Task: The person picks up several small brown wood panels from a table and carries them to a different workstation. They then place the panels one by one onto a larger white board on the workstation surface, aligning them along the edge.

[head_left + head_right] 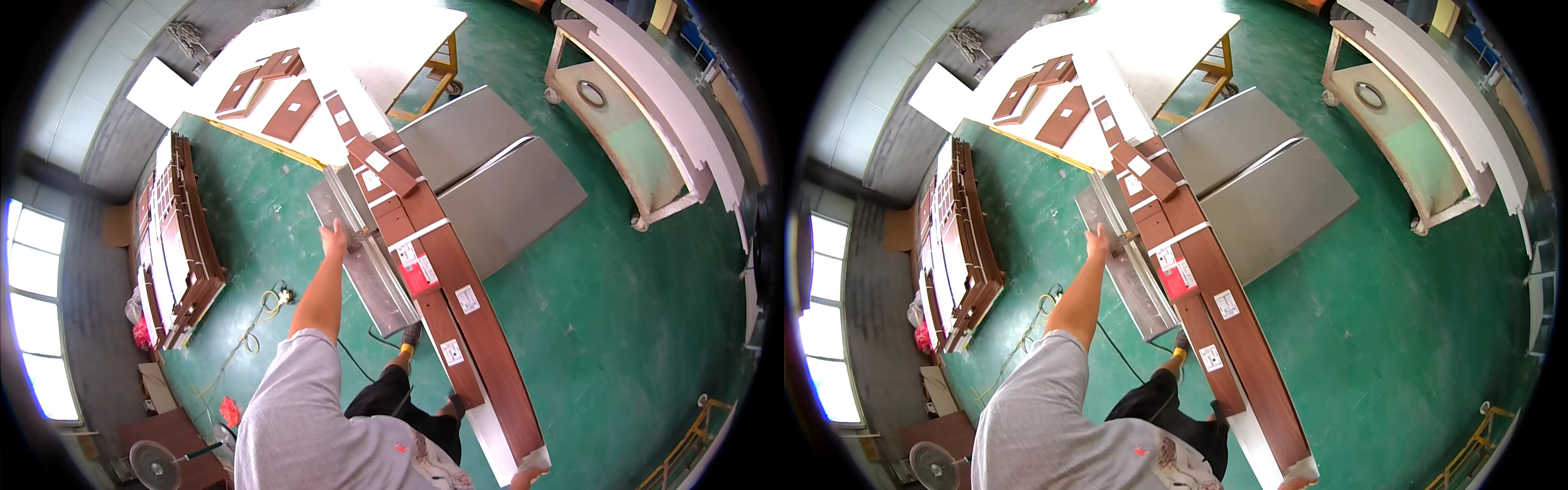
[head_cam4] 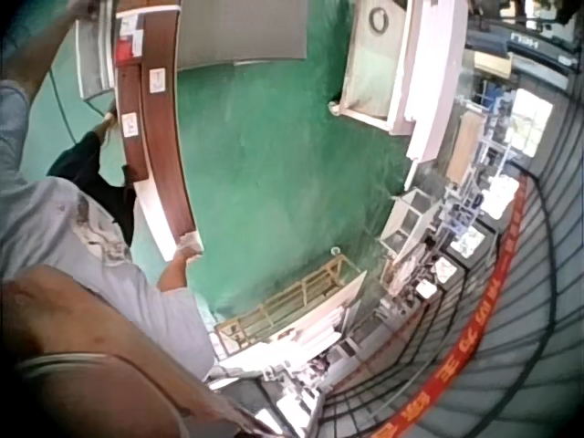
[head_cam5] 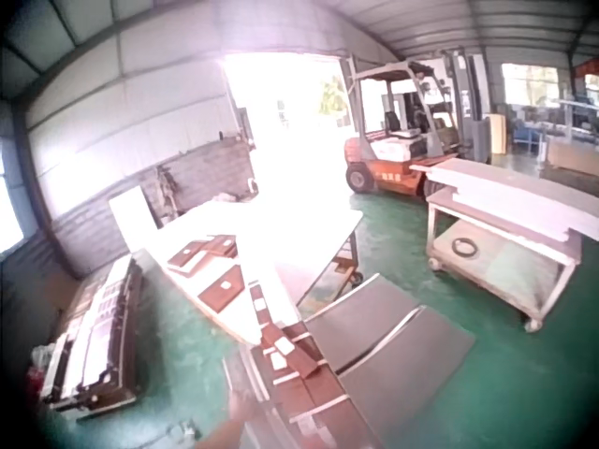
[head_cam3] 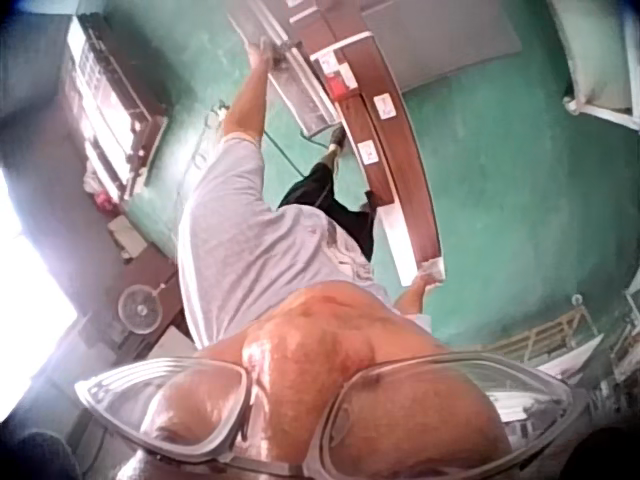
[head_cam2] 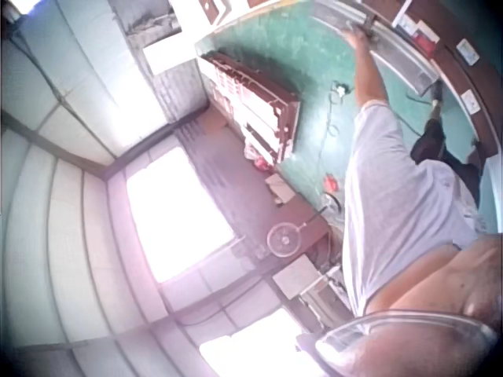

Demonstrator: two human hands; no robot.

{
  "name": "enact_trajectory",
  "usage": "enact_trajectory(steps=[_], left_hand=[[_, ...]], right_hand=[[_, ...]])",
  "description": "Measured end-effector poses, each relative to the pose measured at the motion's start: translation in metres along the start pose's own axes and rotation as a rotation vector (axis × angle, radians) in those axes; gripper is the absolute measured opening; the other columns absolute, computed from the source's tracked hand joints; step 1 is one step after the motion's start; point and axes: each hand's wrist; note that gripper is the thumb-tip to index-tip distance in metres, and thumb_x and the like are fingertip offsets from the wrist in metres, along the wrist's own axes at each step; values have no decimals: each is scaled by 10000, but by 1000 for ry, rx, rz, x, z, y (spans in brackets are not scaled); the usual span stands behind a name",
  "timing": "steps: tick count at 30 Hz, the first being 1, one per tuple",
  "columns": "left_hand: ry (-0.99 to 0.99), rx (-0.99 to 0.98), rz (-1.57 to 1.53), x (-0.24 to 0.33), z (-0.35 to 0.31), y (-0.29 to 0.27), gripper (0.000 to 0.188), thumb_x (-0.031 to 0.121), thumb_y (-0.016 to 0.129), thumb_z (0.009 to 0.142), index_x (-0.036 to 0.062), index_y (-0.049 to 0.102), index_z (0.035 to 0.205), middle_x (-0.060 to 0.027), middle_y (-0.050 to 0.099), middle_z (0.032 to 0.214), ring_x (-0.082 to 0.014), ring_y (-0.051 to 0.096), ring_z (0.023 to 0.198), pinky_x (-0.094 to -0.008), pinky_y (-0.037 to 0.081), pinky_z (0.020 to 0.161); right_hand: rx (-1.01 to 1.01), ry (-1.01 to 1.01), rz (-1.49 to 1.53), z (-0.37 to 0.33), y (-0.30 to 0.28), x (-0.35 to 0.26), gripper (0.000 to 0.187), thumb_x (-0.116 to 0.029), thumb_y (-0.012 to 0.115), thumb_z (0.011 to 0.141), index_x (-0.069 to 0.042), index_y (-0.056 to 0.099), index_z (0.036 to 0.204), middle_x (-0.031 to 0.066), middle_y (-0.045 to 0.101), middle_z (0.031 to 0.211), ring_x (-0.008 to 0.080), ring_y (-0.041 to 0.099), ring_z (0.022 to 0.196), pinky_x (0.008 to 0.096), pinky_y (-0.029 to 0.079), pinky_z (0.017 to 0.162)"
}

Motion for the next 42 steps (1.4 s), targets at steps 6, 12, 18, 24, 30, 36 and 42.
enact_trajectory(steps=[6, 12, 18, 24, 30, 36, 42], left_hand=[[79, 146, 80, -7, -10, 50, 860, 496, 534, 974, -49, 186, 1542, -279, 331, 1540, -470, 469, 1318, -509, 440, 1066], [75, 138, 123, -6, -5, 55, 794, 455, 536, 980, -14, 227, 1542, -240, 367, 1536, -471, 519, 1268, -515, 457, 1037], [111, 103, 95, -6, -7, 43, 742, 392, 512, 996, -21, 223, 1541, -250, 351, 1542, -471, 533, 1247, -505, 466, 1027], [129, 92, 93, -4, -22, 47, 726, 413, 472, 1007, -10, 226, 1544, -215, 354, 1551, -463, 542, 1238, -505, 472, 1016], [96, 77, 181, 19, -29, 47, 718, 435, 456, 1011, -7, 243, 1535, -217, 370, 1534, -459, 566, 1205, -521, 490, 982], [96, 121, 251, 14, -22, 44, 703, 425, 451, 1013, -14, 252, 1523, -216, 364, 1539, -445, 572, 1208, -530, 501, 964], [96, 112, 242, 22, -23, 52, 709, 425, 450, 1012, -12, 240, 1530, -211, 351, 1551, -439, 565, 1223, -528, 500, 967]], right_hand=[[26, -11, -1, 17, 44, 21, 763, -628, 414, 963, -36, 466, 1441, 189, 416, 1519, 358, 432, 1385, 505, 355, 1134], [66, -2, -36, 15, 4, 47, 774, -635, 405, 962, -33, 460, 1445, 191, 412, 1522, 359, 430, 1388, 503, 350, 1138], [84, 5, -39, 4, -18, 58, 785, -642, 397, 961, -30, 454, 1449, 193, 408, 1526, 359, 427, 1390, 502, 345, 1143], [120, 9, -48, 0, -29, 55, 796, -649, 388, 960, -27, 448, 1454, 195, 403, 1529, 360, 425, 1392, 500, 340, 1147], [137, 16, -32, 6, -28, 53, 807, -656, 379, 959, -24, 442, 1458, 198, 399, 1532, 360, 423, 1395, 498, 336, 1152], [123, 17, -25, 24, -18, 46, 818, -663, 370, 958, -21, 436, 1462, 200, 395, 1536, 360, 421, 1397, 496, 331, 1157], [125, -8, -26, 45, -8, 19, 830, -670, 362, 957, -19, 430, 1467, 202, 391, 1539, 361, 418, 1399, 494, 326, 1161]])
Point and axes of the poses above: each hand's wrist, its own z-axis towards the middle knuckle, its own y-axis out of the palm, x = y × z
